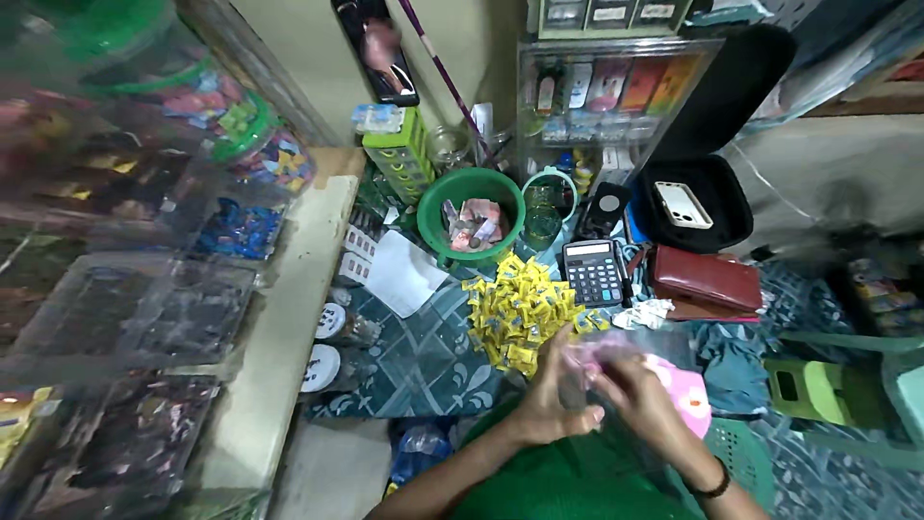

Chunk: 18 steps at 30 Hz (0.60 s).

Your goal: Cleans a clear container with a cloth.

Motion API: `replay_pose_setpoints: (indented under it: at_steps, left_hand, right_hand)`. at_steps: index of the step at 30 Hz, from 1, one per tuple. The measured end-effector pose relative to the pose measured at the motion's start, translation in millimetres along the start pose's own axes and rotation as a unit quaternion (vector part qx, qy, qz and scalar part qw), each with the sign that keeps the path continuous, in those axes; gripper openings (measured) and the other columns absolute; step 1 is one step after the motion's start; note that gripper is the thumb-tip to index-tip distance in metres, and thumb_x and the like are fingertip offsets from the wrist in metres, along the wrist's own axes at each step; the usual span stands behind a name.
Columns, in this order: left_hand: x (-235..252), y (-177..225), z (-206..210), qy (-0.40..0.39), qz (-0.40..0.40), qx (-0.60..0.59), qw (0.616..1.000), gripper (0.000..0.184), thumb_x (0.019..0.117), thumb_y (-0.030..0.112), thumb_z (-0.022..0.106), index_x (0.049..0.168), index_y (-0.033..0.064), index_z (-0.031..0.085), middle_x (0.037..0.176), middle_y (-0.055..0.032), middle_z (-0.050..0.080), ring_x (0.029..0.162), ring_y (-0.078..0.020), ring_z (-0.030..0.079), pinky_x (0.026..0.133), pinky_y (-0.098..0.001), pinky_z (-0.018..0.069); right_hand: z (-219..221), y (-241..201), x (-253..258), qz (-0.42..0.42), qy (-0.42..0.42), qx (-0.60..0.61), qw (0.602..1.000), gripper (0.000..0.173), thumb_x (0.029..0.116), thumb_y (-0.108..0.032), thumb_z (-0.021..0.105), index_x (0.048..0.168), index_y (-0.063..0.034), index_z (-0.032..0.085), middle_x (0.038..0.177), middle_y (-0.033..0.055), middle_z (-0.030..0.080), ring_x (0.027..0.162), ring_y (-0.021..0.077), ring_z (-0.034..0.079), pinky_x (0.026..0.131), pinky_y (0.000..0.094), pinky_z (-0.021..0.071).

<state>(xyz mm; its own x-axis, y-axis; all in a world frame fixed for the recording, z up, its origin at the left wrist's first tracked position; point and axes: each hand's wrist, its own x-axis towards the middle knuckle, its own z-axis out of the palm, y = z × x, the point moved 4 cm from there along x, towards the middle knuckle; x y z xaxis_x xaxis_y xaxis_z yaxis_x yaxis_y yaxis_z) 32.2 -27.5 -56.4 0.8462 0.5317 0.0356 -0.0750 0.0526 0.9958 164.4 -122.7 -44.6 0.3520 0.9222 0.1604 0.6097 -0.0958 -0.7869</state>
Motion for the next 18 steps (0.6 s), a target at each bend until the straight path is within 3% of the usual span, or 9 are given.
replay_pose_setpoints:
  at_steps: [3,5,8,11,14,15,17,18]
  left_hand:
    - [1,2,3,-0.028,0.048,0.079,0.995,0.114,0.0748,0.056,0.073,0.154,-0.0098,0.025,0.153,-0.0324,0.034,0.142,-0.0339,0.037,0.116,-0.0431,0.0347]
    - [2,3,5,-0.031,0.065,0.095,0.993,0.114,0.0755,0.058,0.072,0.153,-0.0116,0.025,0.154,-0.0335,0.033,0.144,-0.0365,0.035,0.118,-0.0444,0.0312]
    - [0,2,7,-0.029,0.057,0.088,0.994,0.11,0.0744,0.049,0.075,0.152,-0.012,0.027,0.152,-0.033,0.035,0.142,-0.0354,0.036,0.117,-0.0426,0.0327]
    - [1,2,7,-0.047,0.021,0.076,0.996,0.105,0.0731,0.04,0.077,0.153,-0.0076,0.03,0.152,-0.0312,0.036,0.139,-0.0341,0.04,0.112,-0.0415,0.0402]
    - [-2,2,5,-0.04,0.006,0.054,0.998,0.107,0.0724,0.043,0.078,0.154,-0.0065,0.029,0.151,-0.0304,0.036,0.136,-0.0321,0.045,0.107,-0.0396,0.0456]
    - [-4,1,5,-0.028,0.004,0.05,0.998,0.108,0.0706,0.043,0.079,0.154,-0.0057,0.03,0.15,-0.0302,0.038,0.132,-0.0319,0.047,0.104,-0.0396,0.047]
    - [-6,-1,3,-0.024,0.005,0.051,0.998,0.111,0.0688,0.044,0.081,0.155,-0.0041,0.031,0.151,-0.029,0.037,0.132,-0.03,0.047,0.104,-0.0376,0.0465]
    - [-5,-3,4,-0.031,0.01,0.05,0.998,0.111,0.0691,0.044,0.082,0.155,-0.0044,0.03,0.152,-0.0291,0.036,0.133,-0.0297,0.046,0.105,-0.0372,0.0458]
  right_hand:
    - [33,-7,-11,-0.057,-0.072,-0.019,0.996,0.032,0.0912,-0.014,0.066,0.113,0.0076,0.071,0.115,0.0266,0.07,0.111,0.0398,0.068,0.098,0.0524,0.0534]
    - [37,-6,-14,-0.058,-0.108,-0.027,0.992,0.038,0.0887,-0.011,0.067,0.119,0.0124,0.066,0.125,0.0327,0.064,0.116,0.044,0.065,0.101,0.051,0.0527]
    - [38,3,-15,-0.078,-0.108,-0.163,0.978,0.033,0.0893,-0.01,0.068,0.119,0.0044,0.07,0.124,0.0269,0.067,0.111,0.0405,0.069,0.092,0.0509,0.0584]
    - [29,8,-14,-0.106,-0.027,-0.273,0.956,0.025,0.088,-0.008,0.066,0.11,-0.0041,0.077,0.102,0.0206,0.074,0.088,0.0382,0.074,0.071,0.0514,0.0616]
    - [11,8,-19,-0.066,0.013,-0.307,0.949,0.017,0.086,-0.01,0.066,0.096,-0.0008,0.077,0.079,0.0208,0.07,0.067,0.0388,0.072,0.055,0.0513,0.0579]
    - [6,11,-22,-0.03,0.007,-0.318,0.948,0.018,0.087,-0.009,0.067,0.098,0.0024,0.075,0.081,0.023,0.071,0.069,0.0407,0.072,0.056,0.053,0.0582]
    - [1,18,-26,0.048,-0.02,-0.314,0.948,0.027,0.0921,-0.009,0.067,0.114,0.0065,0.072,0.094,0.0269,0.072,0.079,0.0443,0.073,0.064,0.0578,0.0597]
    - [1,20,-26,0.054,-0.021,-0.303,0.951,0.027,0.0924,-0.01,0.067,0.113,0.0074,0.071,0.091,0.0267,0.072,0.076,0.0438,0.073,0.064,0.0578,0.0595]
